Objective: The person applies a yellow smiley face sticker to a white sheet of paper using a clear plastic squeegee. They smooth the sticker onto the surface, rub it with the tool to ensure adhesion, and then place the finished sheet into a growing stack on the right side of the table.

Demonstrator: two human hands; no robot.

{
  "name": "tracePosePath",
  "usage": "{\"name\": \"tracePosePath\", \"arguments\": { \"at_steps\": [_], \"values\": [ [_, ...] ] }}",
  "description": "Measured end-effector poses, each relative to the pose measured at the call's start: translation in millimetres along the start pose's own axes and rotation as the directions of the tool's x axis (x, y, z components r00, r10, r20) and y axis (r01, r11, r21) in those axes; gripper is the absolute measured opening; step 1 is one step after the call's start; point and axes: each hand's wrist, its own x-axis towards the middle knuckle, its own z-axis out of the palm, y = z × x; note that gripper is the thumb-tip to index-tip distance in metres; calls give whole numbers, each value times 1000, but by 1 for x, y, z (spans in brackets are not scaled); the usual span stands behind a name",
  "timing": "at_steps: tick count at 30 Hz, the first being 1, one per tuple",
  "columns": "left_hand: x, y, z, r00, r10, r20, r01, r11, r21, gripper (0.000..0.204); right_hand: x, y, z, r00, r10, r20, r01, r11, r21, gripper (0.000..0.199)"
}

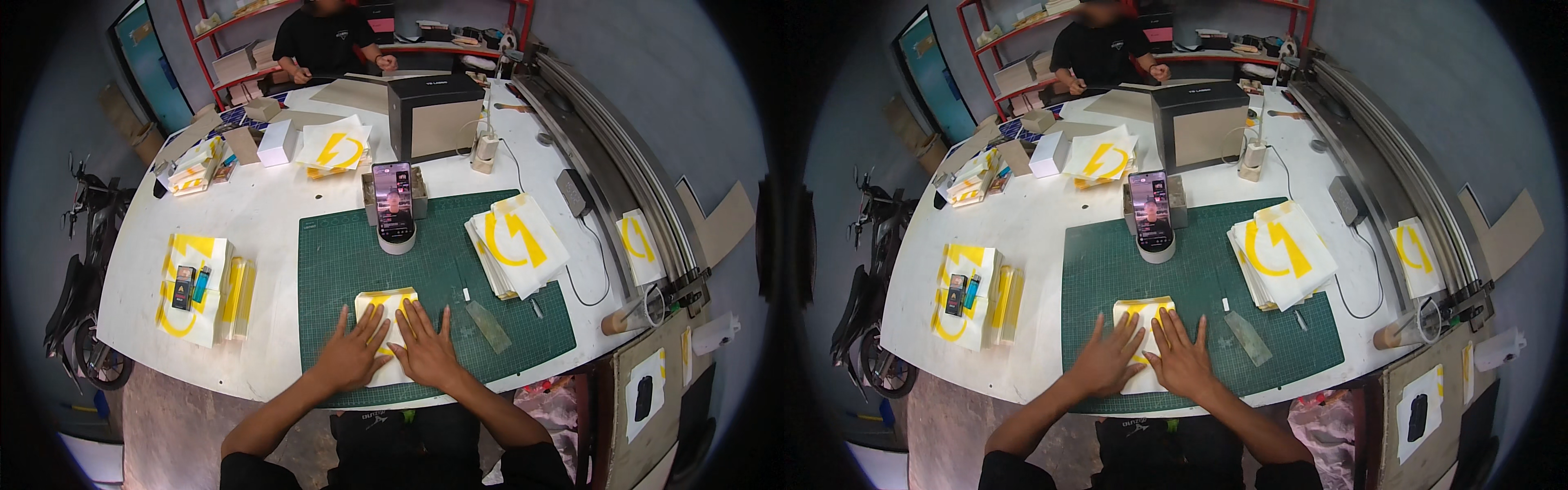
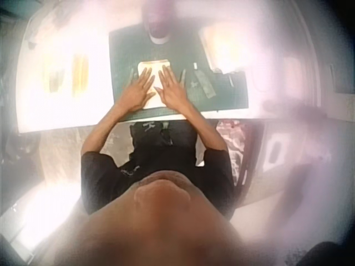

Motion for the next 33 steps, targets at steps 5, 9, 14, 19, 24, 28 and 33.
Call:
{"name": "tracePosePath", "arguments": {
  "at_steps": [5,9,14,19,24,28,33],
  "values": [
    [-11,3,15,997,42,-62,-50,989,-138,75,0,0,2,998,19,53,-19,1000,10,70],
    [-12,1,17,996,24,-84,-39,982,-185,73,12,-5,-20,987,61,150,-82,986,142,73],
    [-9,1,21,998,9,-68,-24,974,-225,71,36,-41,-12,961,100,-257,107,723,682,75],
    [-12,1,29,999,5,-49,-17,966,-257,72,34,-29,25,974,155,-166,1,727,687,78],
    [-15,-1,28,999,11,-48,-24,961,-274,71,33,-25,21,990,110,-88,-29,774,633,79],
    [-9,-1,27,998,16,-65,-33,959,-282,72,33,-21,22,990,85,-115,-2,810,586,79],
    [-13,-7,32,996,25,-86,-49,953,-299,74,31,-20,-14,969,197,-148,4,588,809,80]
  ]
}}
